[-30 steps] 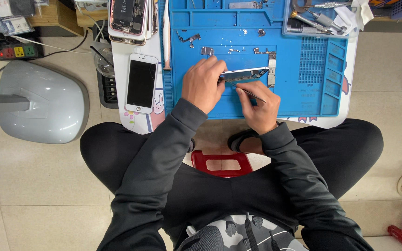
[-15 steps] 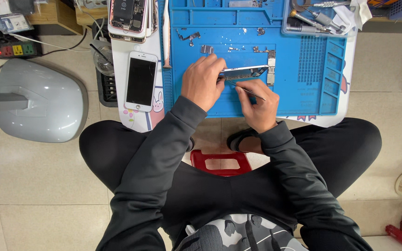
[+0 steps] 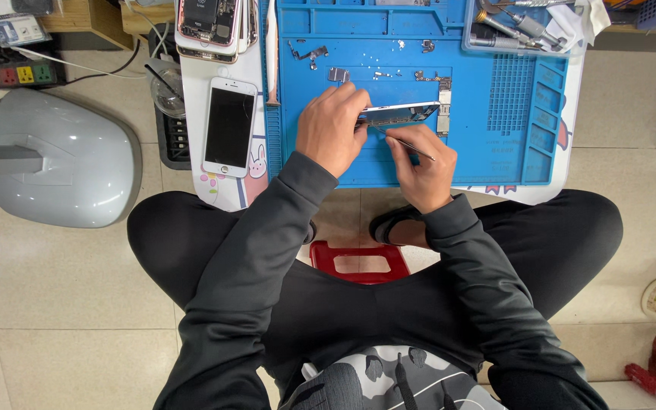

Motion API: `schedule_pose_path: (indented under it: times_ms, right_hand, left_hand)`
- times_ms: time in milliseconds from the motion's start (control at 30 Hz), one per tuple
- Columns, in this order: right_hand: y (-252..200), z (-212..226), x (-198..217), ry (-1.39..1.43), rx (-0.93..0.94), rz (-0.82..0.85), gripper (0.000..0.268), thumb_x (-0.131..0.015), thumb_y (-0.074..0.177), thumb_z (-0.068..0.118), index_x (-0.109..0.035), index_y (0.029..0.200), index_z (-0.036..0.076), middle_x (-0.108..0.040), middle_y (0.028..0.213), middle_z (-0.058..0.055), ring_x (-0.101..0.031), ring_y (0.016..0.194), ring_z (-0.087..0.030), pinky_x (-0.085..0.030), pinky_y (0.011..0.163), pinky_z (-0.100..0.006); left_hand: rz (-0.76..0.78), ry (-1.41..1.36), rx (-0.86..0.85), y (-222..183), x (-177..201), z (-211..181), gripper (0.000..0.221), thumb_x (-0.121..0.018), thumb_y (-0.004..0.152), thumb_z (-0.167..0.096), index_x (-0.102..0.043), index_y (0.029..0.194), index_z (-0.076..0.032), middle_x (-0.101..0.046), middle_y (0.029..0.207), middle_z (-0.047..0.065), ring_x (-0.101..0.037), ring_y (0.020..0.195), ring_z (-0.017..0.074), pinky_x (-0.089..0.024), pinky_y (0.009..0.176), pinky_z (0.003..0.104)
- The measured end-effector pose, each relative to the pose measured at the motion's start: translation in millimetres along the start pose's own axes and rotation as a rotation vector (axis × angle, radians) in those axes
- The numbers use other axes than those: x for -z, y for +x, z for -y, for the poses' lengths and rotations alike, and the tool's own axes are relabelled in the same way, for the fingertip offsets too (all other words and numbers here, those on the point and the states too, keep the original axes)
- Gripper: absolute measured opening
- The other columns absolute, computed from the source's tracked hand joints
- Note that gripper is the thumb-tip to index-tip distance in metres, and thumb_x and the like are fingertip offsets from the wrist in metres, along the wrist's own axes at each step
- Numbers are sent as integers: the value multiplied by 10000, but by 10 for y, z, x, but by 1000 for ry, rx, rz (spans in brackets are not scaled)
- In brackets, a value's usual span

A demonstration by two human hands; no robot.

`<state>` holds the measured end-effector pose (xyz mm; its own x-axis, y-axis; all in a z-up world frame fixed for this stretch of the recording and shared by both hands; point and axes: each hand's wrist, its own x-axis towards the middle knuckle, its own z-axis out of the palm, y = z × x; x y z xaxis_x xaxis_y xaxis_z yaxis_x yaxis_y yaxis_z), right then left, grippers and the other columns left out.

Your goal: The person is repairing a disassembled smartphone on a blue work mat. They use tweezers to carefully place and adjust small internal components, including a battery and ribbon cables, into the phone's chassis.

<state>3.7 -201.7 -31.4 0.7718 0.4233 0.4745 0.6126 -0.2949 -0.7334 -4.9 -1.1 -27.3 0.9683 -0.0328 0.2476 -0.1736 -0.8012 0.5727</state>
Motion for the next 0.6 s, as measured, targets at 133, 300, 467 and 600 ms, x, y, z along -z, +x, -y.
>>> schedule_pose_path:
  times_ms: [133, 300, 467, 600]
  right_hand:
    - [26, 29, 10, 3, 8, 4, 129, -647, 1084, 6, -750, 1155, 39, -717, 913, -118, -724, 749, -362, -614, 529, -443]
    - [24, 30, 19, 4, 5, 15, 127, -643, 1085, -1, -744, 1155, 30, -715, 925, -127, -727, 767, -373, -621, 539, -459]
    - [45, 29, 23, 37, 29, -24, 114, -627, 1103, 27, -735, 1142, 25, -699, 887, -106, -723, 727, -332, -599, 532, -429]
    - [-72, -145, 141, 143, 29, -160, 142, -711, 1064, 109, -754, 1038, -25, -682, 786, -92, -722, 616, -248, -553, 494, -340]
  left_hand:
    - [1, 1, -3, 13, 3, 0, 343, -859, 753, -7, -587, 907, -149, -502, 813, 5, -668, 802, 275, -575, 666, 434]
    - [-1, 6, -10, 7, -10, 7, 344, -864, 754, -11, -588, 912, -142, -501, 810, 7, -668, 797, 269, -577, 662, 435]
    - [7, 12, -7, 15, 12, 8, 343, -863, 760, -13, -585, 908, -149, -503, 811, 5, -671, 806, 266, -577, 674, 434]
    - [31, 5, 1, 15, 18, 8, 347, -864, 761, -8, -583, 906, -150, -513, 811, 1, -681, 812, 259, -581, 686, 429]
